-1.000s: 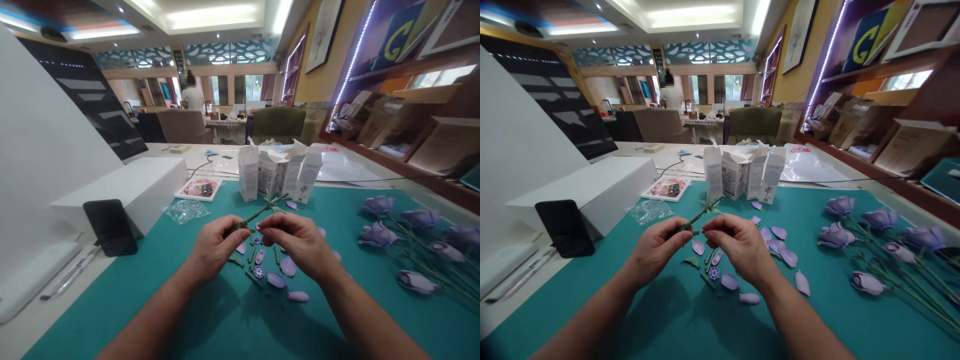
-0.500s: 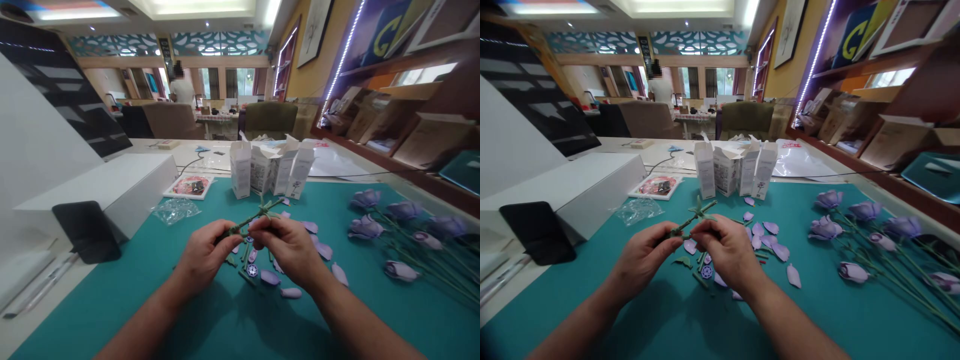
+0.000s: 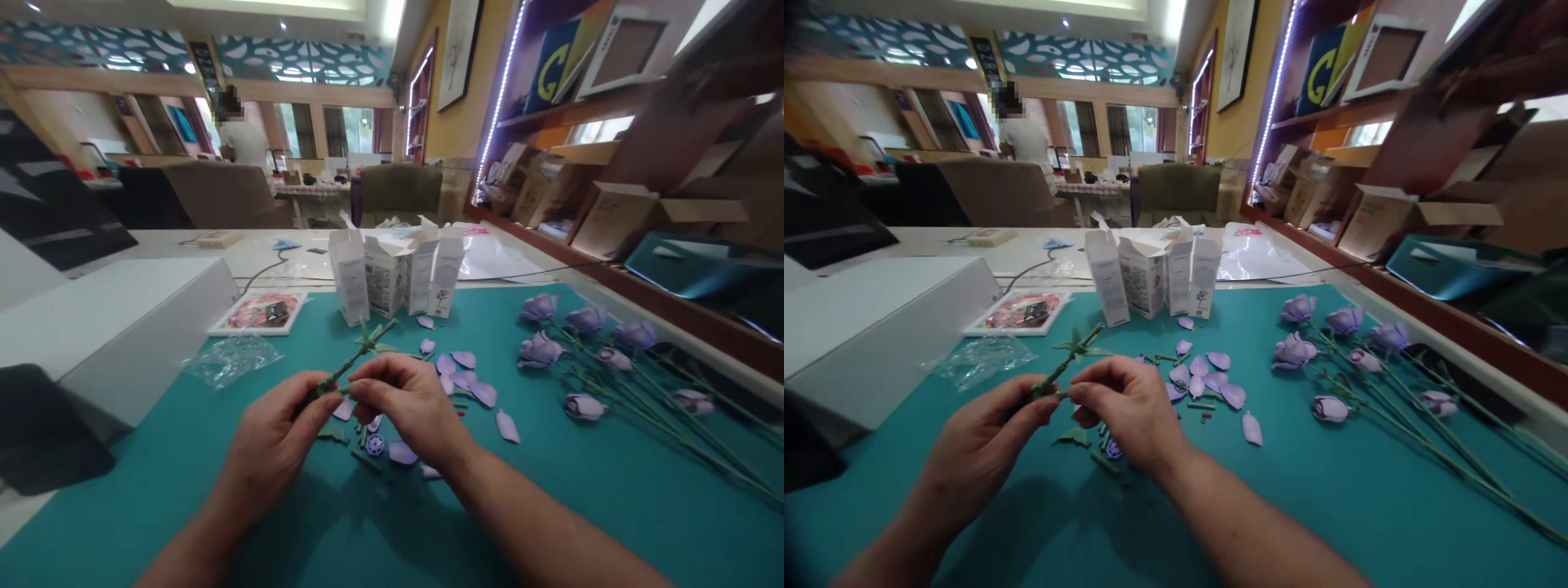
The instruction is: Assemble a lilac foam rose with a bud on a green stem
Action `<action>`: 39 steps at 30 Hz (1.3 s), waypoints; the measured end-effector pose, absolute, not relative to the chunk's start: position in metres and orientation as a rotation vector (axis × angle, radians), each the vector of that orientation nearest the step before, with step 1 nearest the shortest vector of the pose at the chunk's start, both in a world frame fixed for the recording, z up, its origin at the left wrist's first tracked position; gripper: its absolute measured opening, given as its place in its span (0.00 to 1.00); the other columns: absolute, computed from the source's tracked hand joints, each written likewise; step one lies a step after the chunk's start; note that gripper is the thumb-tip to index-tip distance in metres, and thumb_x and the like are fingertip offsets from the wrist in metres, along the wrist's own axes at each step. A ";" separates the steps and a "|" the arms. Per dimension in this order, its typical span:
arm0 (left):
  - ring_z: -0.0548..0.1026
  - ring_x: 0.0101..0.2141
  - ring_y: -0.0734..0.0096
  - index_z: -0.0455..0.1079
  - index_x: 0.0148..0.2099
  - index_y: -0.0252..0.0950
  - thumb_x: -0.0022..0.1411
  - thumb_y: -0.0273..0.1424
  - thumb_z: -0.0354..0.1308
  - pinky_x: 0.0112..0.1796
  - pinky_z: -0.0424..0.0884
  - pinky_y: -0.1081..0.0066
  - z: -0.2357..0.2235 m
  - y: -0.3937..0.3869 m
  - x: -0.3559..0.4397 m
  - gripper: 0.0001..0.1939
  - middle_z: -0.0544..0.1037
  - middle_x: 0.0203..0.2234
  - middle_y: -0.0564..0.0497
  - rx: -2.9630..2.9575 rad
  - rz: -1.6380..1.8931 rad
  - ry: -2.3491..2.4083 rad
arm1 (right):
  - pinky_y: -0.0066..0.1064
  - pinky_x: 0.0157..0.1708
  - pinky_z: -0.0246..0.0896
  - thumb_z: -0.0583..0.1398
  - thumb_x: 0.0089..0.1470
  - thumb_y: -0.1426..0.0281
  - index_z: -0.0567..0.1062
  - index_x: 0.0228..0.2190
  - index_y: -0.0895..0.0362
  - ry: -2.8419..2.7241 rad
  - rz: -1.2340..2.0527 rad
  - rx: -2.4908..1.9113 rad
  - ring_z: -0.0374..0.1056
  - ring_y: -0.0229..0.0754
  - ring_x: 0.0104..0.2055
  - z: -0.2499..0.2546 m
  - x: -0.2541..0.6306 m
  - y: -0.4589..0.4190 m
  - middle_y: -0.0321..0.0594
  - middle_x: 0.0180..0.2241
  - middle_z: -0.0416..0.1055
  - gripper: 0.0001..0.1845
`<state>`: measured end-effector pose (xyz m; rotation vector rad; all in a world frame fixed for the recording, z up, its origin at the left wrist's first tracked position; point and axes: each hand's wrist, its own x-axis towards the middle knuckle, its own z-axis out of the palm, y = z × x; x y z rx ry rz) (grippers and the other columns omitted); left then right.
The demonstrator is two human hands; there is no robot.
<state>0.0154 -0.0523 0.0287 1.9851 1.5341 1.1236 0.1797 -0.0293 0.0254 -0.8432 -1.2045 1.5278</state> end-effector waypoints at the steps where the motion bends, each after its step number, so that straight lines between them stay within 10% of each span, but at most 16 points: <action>1: 0.69 0.24 0.67 0.72 0.31 0.42 0.60 0.44 0.52 0.27 0.63 0.71 0.026 -0.051 0.014 0.14 0.74 0.21 0.54 1.998 1.134 1.546 | 0.27 0.23 0.65 0.68 0.39 0.67 0.75 0.22 0.57 -1.180 1.539 -0.847 0.67 0.33 0.20 0.025 0.179 -0.029 0.30 0.16 0.71 0.08; 22: 0.68 0.23 0.69 0.72 0.31 0.43 0.59 0.47 0.54 0.25 0.61 0.72 0.020 -0.051 0.023 0.14 0.73 0.20 0.56 1.933 1.163 1.618 | 0.27 0.24 0.65 0.68 0.43 0.57 0.75 0.23 0.57 -1.352 1.616 -0.871 0.69 0.34 0.22 0.017 0.191 -0.011 0.33 0.20 0.72 0.16; 29: 0.65 0.19 0.71 0.72 0.31 0.41 0.61 0.46 0.51 0.20 0.57 0.72 0.015 -0.038 0.003 0.17 0.68 0.16 0.56 2.018 1.097 1.649 | 0.28 0.34 0.60 0.60 0.55 0.70 0.80 0.35 0.53 -2.191 0.404 -1.792 0.72 0.42 0.39 0.009 0.252 0.029 0.39 0.36 0.79 0.08; 39: 0.64 0.20 0.71 0.71 0.32 0.38 0.62 0.43 0.50 0.22 0.58 0.72 0.024 -0.040 0.008 0.16 0.68 0.19 0.55 1.984 1.021 1.629 | 0.31 0.30 0.53 0.59 0.49 0.75 0.78 0.29 0.56 -2.311 0.353 -2.018 0.72 0.48 0.40 -0.010 0.257 0.032 0.47 0.35 0.78 0.07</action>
